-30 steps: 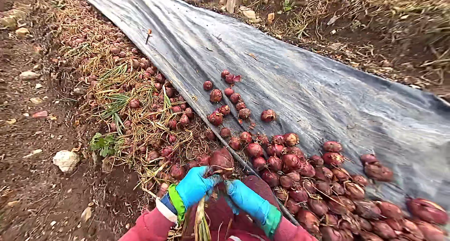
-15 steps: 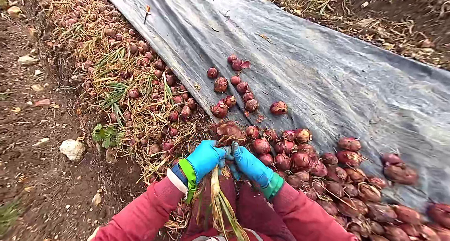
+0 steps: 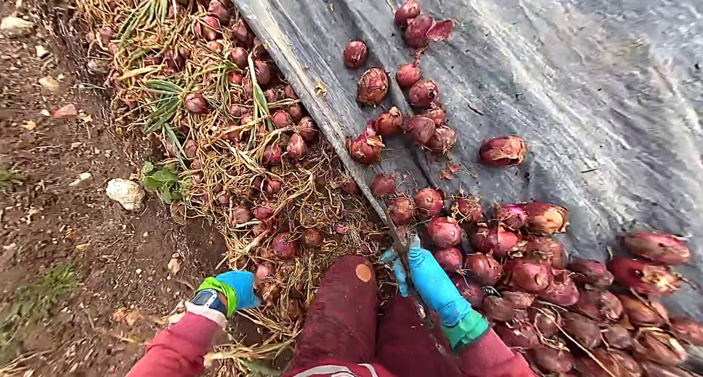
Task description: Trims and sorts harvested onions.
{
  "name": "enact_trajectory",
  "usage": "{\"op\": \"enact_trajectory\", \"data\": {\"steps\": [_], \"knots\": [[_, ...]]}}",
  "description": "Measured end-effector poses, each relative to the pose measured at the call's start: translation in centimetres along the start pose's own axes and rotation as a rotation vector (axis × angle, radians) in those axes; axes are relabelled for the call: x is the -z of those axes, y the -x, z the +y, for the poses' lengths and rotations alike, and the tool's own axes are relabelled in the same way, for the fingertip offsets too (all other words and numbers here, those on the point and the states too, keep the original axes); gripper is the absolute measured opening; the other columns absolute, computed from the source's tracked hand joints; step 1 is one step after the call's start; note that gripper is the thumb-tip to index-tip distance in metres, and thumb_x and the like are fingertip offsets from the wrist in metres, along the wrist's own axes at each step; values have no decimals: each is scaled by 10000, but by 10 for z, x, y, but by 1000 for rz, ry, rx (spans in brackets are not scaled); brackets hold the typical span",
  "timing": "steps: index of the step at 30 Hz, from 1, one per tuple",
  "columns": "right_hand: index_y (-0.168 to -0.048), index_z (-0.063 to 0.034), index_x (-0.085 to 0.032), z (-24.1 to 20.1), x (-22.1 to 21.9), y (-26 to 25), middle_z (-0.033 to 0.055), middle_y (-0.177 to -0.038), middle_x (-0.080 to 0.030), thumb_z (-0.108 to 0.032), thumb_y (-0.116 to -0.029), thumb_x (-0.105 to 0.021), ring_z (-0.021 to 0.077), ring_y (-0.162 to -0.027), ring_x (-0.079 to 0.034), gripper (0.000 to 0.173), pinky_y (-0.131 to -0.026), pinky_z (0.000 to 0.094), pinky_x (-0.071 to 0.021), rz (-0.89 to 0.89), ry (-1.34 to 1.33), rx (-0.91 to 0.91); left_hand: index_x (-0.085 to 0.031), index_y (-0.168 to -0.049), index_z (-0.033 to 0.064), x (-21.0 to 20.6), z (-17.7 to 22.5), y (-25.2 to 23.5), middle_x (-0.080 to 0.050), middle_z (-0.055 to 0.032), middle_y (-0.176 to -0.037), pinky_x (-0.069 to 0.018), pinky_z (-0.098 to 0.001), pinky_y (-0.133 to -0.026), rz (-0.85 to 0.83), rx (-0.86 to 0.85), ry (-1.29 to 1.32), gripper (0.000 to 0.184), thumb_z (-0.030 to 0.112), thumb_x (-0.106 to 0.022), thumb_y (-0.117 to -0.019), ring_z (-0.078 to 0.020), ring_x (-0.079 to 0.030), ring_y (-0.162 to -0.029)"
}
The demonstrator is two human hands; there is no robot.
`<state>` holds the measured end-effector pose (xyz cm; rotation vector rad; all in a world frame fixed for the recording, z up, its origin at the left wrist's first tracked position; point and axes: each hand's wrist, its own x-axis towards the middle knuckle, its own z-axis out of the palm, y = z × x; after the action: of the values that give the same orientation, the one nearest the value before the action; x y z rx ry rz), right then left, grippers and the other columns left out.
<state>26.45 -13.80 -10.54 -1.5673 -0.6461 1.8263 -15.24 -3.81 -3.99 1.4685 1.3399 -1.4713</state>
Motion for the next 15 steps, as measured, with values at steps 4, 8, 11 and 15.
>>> {"op": "enact_trajectory", "data": {"steps": [4,8,11,15], "knots": [[-1035,-63,-709,10,-16,13,78,-599,-590,-746,-991,-103,206,-453,-571,914,-447,373,-540,20,10,-43,-664,-1337,123,-3,113,-96,-732,-165,-1189,-550,-608,-972,402,84,763,618,577,-681,-917,-348,-704,-1116],[-1065,-69,-725,8,-19,44,74,-600,-601,-705,-1020,-141,214,-464,-582,864,-453,380,-545,70,50,-62,-628,-1316,28,0,183,-147,-679,-215,-1260,-551,-576,-1002,504,370,997,905,635,-857,-686,-364,-659,-1203],[-1105,-42,-701,27,-15,75,94,-613,-603,-665,-1036,-91,227,-461,-582,874,-447,396,-546,130,-6,-87,-634,-1338,56,-13,183,-152,-696,-193,-1253,-536,-571,-1029,571,336,1373,829,501,-916,-698,-340,-665,-1195],[-1148,-16,-672,60,-18,100,121,-608,-596,-674,-1020,3,248,-451,-583,951,-434,420,-554,177,-111,-100,-685,-1158,62,-19,168,-131,-589,-75,-782,-482,-363,-549,394,-10,1720,524,520,-760,-916,-177,-526,-603]]}}
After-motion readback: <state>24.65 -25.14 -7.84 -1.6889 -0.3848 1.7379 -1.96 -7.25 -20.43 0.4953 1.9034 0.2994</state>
